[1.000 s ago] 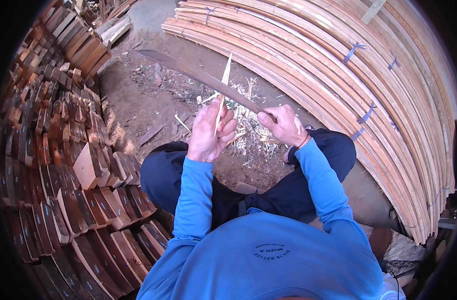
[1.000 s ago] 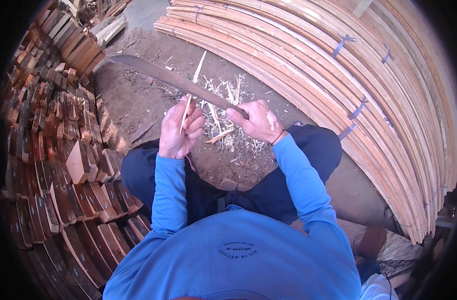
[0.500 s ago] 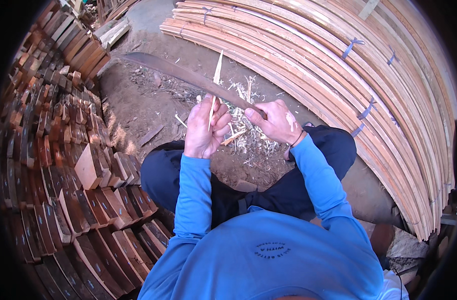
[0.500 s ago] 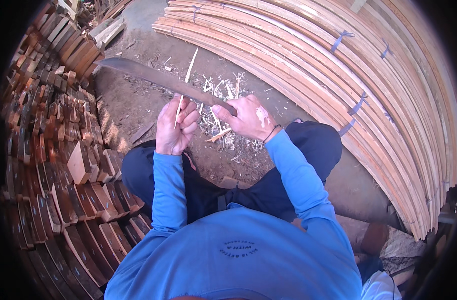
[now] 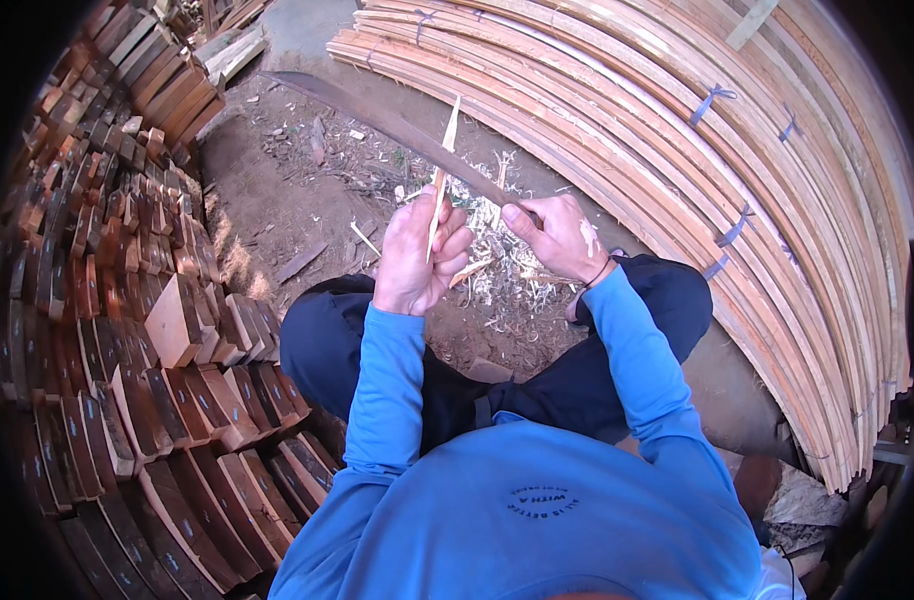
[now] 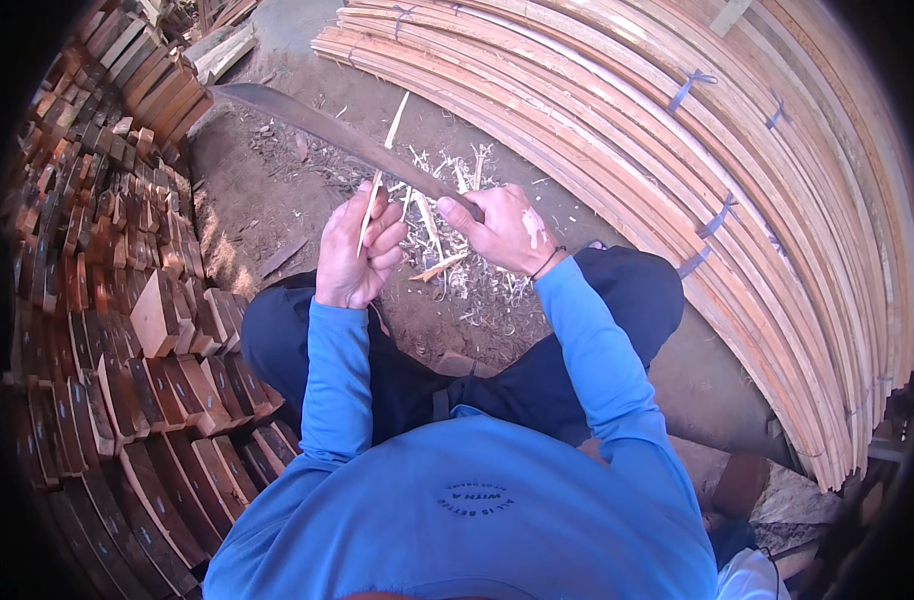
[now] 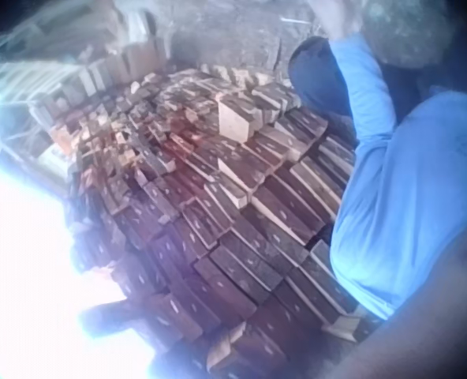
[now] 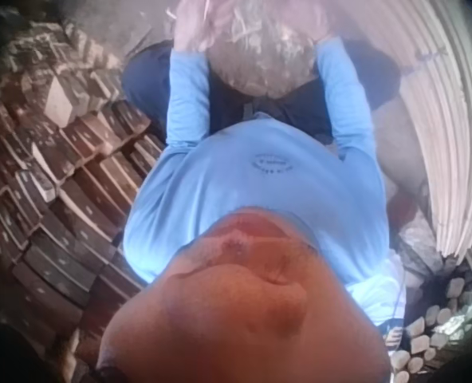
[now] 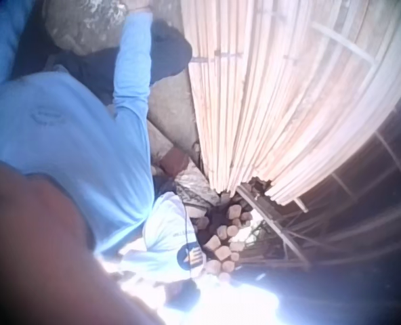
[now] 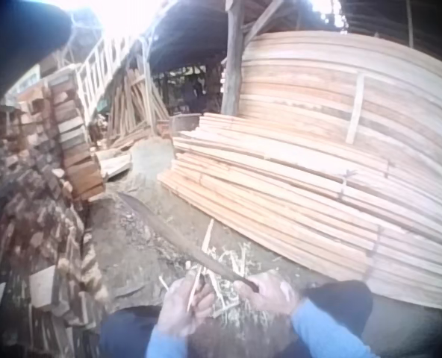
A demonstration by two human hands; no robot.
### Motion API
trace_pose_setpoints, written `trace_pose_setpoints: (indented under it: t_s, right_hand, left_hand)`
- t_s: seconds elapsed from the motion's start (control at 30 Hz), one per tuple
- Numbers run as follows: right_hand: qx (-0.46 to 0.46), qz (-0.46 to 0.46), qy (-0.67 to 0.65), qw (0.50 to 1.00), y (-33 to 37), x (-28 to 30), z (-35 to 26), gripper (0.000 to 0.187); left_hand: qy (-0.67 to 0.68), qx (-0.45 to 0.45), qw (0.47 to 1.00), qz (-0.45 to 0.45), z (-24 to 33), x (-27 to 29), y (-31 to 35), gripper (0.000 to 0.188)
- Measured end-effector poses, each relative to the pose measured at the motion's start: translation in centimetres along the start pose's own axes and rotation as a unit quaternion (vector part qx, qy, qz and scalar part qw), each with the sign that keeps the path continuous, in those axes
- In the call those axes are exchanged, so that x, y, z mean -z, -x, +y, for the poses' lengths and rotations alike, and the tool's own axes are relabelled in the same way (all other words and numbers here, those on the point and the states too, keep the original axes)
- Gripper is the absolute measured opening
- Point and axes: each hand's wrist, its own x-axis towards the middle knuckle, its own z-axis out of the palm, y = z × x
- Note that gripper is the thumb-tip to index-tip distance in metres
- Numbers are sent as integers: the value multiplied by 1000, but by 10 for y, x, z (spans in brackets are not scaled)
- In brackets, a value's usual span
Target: The person carves a wooden stick into a point using a large knife while sitting on the ground in a woodworking area.
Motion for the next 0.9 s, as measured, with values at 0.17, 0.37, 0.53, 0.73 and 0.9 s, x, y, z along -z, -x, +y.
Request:
trace_pose_setpoints:
  t_s: [0.17,0.37,0.53,0.73,0.9]
  right_hand:
    - [11,16,-11,1000,1,-2,1,69]
    - [23,23,4,999,-1,-3,9,69]
    - [24,6,-28,999,4,-11,6,71]
    - [13,20,-25,999,0,-10,14,73]
    - [-64,46,-11,997,-13,-5,28,74]
  left_hand:
    - [-6,7,1000,5,-3,-2,7,32]
    - [-13,10,1000,6,-6,-2,4,32]
    - [-10,5,1000,17,-5,3,2,34]
    - [-18,9,1000,11,-10,2,0,34]
    - [-36,28,999,-17,-10,-4,6,34]
